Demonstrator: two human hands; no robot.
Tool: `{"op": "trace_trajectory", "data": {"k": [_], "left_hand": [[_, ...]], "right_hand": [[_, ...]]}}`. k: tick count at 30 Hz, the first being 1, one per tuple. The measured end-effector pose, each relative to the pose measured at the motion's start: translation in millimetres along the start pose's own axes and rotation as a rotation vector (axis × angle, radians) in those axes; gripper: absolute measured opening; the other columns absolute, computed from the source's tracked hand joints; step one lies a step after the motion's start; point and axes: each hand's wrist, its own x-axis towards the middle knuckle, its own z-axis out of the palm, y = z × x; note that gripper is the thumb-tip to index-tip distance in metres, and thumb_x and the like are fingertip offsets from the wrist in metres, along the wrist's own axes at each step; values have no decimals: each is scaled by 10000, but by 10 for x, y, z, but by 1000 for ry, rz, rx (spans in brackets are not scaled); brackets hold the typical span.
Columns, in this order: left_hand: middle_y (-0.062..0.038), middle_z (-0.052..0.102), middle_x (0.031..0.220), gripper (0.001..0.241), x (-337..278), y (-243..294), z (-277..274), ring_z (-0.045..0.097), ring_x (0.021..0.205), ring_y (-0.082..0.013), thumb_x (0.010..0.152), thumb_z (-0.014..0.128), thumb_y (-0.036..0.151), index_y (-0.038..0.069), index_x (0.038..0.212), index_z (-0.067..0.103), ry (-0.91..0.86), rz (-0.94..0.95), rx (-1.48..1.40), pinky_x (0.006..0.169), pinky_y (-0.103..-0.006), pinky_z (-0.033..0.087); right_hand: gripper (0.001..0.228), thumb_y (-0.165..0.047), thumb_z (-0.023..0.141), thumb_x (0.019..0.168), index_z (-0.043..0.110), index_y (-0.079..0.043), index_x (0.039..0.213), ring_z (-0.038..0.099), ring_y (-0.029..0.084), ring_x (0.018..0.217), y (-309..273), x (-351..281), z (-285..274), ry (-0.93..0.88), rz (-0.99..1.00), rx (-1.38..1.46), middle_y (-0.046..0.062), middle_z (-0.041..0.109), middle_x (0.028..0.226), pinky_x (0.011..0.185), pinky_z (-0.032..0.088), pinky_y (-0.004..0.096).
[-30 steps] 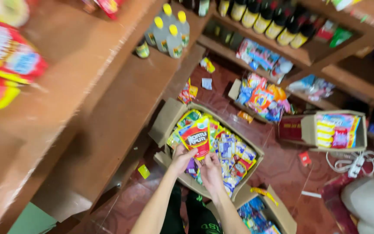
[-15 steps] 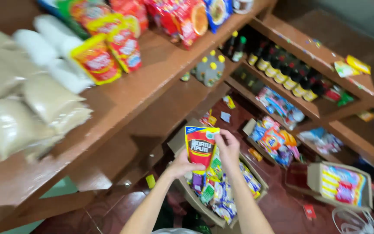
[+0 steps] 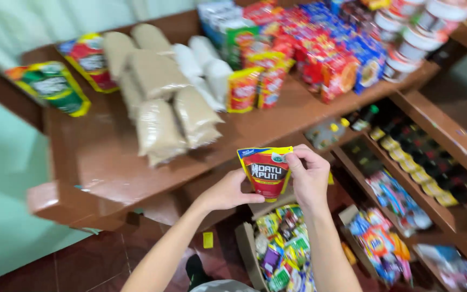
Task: Stocking and organizing various packaged grocery items from floor-level boxes onto wooden shelves.
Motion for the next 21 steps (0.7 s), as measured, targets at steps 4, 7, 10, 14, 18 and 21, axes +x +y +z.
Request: {"op": "trace_trajectory", "data": {"k": [4,7,10,14,18,21], "left_hand": [[-121,684,1345,654,-445,733,-628,652,1237,-240,818,853,207,34,1378,563,114,75,194,1079,-392,490],[-113,697,1298,612,-766,1184,-956,681,1162,-239,827,817,211,52,1359,560,194,-35,253,972,-379,544],[-100,749,1168,445,-1034,1336,-1309,732,1015,-215,883,756,185,61,1288,621,257,-53,291,865,-359,599],[-136,777,947,305,-1347,1568,-1795,688,782,-226,927,710,148,54,1215,677,340,-160,382,733,-366,590],[-104,781,935,293,-1539,1619,-2402,737,797,-149,954,622,150,83,1237,659,378,-337,338,723,-339,646],[-74,779,985,282,-1594,1250,-2764,742,882,-123,988,562,151,78,1243,657,411,-336,303,748,-349,652]], "right_hand": [[98,-78,725,1005,704,18,997,618,101,904,-65,247,651,-240,-263,-119,35,679,988,827,510,235],[119,-88,753,959,714,25,956,567,113,776,-127,334,1164,-248,-88,18,57,667,924,618,392,220],[108,-94,729,987,711,12,979,617,109,877,-161,482,1736,-389,-225,-38,47,677,969,792,515,247],[45,-45,708,1004,683,-11,1019,583,68,803,-56,634,2343,-490,-200,-66,12,668,908,715,474,216],[167,-56,742,893,682,-27,1046,633,26,749,-297,844,2992,-609,-107,-258,-27,710,847,666,524,201],[193,-112,806,868,749,-43,1039,509,140,619,-438,1047,3406,-727,-213,-738,103,638,709,566,427,297]]}}
